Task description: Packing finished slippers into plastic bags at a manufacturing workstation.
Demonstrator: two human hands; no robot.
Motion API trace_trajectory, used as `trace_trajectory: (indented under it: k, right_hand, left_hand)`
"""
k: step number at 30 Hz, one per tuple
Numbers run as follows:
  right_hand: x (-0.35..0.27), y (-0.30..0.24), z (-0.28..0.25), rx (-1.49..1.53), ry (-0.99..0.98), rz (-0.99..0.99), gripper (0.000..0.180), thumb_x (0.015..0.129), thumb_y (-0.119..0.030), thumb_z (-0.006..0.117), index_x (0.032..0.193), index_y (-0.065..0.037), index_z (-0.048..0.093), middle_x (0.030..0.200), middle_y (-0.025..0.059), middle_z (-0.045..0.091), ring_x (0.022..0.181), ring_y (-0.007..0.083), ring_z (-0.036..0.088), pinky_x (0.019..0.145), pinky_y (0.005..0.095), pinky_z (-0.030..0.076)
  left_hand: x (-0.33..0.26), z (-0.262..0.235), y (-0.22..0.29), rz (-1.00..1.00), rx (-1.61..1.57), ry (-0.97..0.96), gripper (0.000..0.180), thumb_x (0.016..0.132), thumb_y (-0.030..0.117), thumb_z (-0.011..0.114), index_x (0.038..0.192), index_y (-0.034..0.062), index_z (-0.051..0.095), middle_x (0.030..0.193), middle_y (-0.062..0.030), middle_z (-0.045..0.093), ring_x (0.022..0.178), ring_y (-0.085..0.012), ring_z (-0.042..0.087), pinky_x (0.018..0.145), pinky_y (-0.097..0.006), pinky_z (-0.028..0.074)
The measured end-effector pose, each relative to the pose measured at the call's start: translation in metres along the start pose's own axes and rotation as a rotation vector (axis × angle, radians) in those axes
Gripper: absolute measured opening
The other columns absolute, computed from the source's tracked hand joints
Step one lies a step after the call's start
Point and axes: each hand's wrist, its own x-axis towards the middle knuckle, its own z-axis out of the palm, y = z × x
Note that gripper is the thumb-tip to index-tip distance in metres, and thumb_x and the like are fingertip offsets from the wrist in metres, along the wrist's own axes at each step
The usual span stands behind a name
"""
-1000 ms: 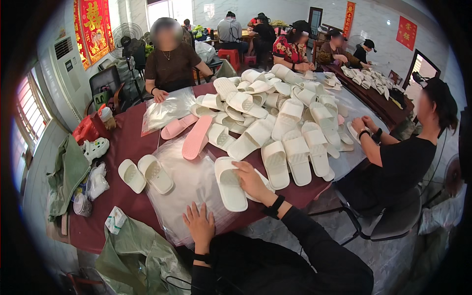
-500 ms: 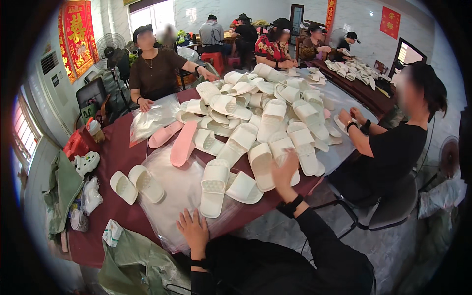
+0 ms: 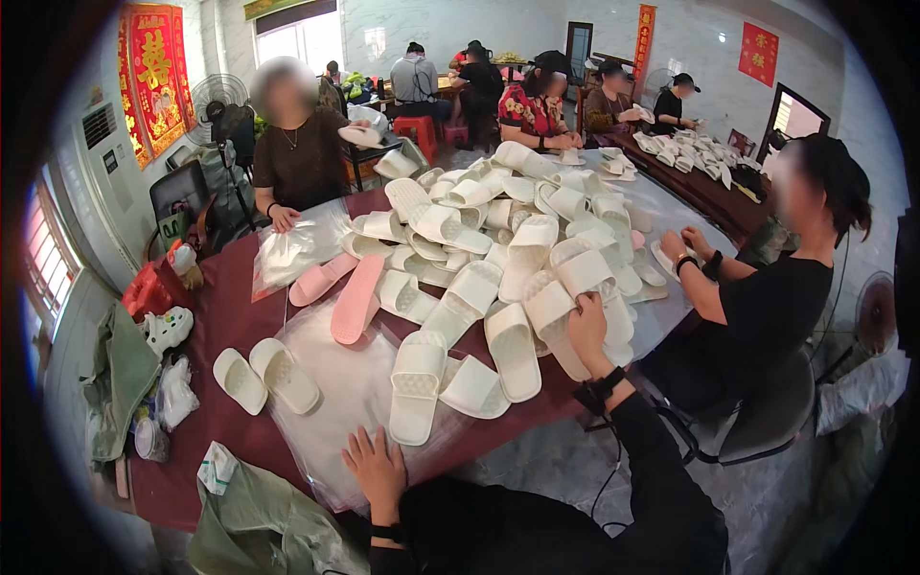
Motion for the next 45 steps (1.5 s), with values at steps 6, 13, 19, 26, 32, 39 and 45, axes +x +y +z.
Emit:
trace_trajectory:
  k: [6,13,19,26,32,39,45]
  right_hand:
    - [0.029,-0.011,0.005,-0.005,-0.055,-0.099,0.022,0.077,-0.005,0.051,0.095,-0.004,0.062,0.105,0.0127,0.056,0.091,0.0350,0.057,0.076,0.0429,0.046]
    - [0.119,-0.058,0.038,-0.031,0.127,-0.282,0.026,0.077,-0.002,0.052,0.099,-0.007,0.065,0.105,0.0106,0.056,0.088,0.0344,0.059,0.073,0.0413,0.048]
    - [0.178,-0.104,0.061,0.018,0.246,-0.267,0.029,0.078,-0.002,0.050,0.103,-0.007,0.065,0.111,0.0131,0.054,0.092,0.0346,0.058,0.076,0.0416,0.049]
    - [0.172,-0.059,0.097,-0.031,-0.224,-0.204,0.029,0.082,-0.007,0.047,0.110,0.000,0.052,0.121,0.0221,0.048,0.105,0.0416,0.054,0.086,0.0457,0.046]
    - [0.152,-0.055,0.086,0.062,-0.299,-0.254,0.036,0.081,-0.009,0.050,0.117,-0.002,0.053,0.121,0.0220,0.051,0.104,0.0409,0.054,0.089,0.0468,0.044]
    - [0.018,-0.166,-0.094,1.083,-0.368,-0.284,0.039,0.094,-0.013,0.052,0.130,-0.001,0.045,0.125,0.0109,0.052,0.113,0.0195,0.052,0.096,0.0313,0.040]
    - [-0.056,-0.223,-0.200,1.699,-0.498,-1.213,0.042,0.080,-0.020,0.066,0.119,-0.011,0.052,0.104,0.0077,0.055,0.086,0.0238,0.058,0.071,0.0380,0.048]
  left_hand:
    - [0.000,-0.002,0.005,0.014,-0.013,0.002,0.044,0.083,0.029,0.059,0.122,0.0092,0.057,0.136,-0.0200,0.043,0.128,-0.0395,0.036,0.108,-0.055,0.020]
    - [0.000,0.001,0.003,0.003,-0.012,0.014,0.042,0.083,0.029,0.058,0.120,0.0093,0.059,0.136,-0.0196,0.044,0.128,-0.0390,0.036,0.108,-0.055,0.019]
    - [-0.001,-0.001,0.003,-0.001,0.007,0.007,0.042,0.082,0.029,0.059,0.121,0.0108,0.059,0.135,-0.0195,0.044,0.128,-0.0386,0.036,0.109,-0.054,0.019]
    - [0.004,0.007,0.014,0.009,-0.026,0.006,0.042,0.082,0.029,0.059,0.121,0.0112,0.059,0.135,-0.0197,0.045,0.128,-0.0387,0.036,0.108,-0.054,0.020]
    - [0.006,0.001,0.005,-0.017,-0.003,-0.010,0.043,0.083,0.031,0.058,0.121,0.0118,0.059,0.135,-0.0199,0.045,0.128,-0.0389,0.036,0.108,-0.055,0.020]
    - [-0.005,0.011,-0.008,0.007,0.136,-0.043,0.045,0.086,0.039,0.054,0.125,0.0170,0.056,0.137,-0.0188,0.044,0.127,-0.0391,0.039,0.107,-0.057,0.022]
    - [-0.003,0.011,0.003,0.003,0.134,-0.020,0.046,0.089,0.039,0.052,0.129,0.0185,0.052,0.137,-0.0174,0.044,0.127,-0.0373,0.039,0.105,-0.057,0.025]
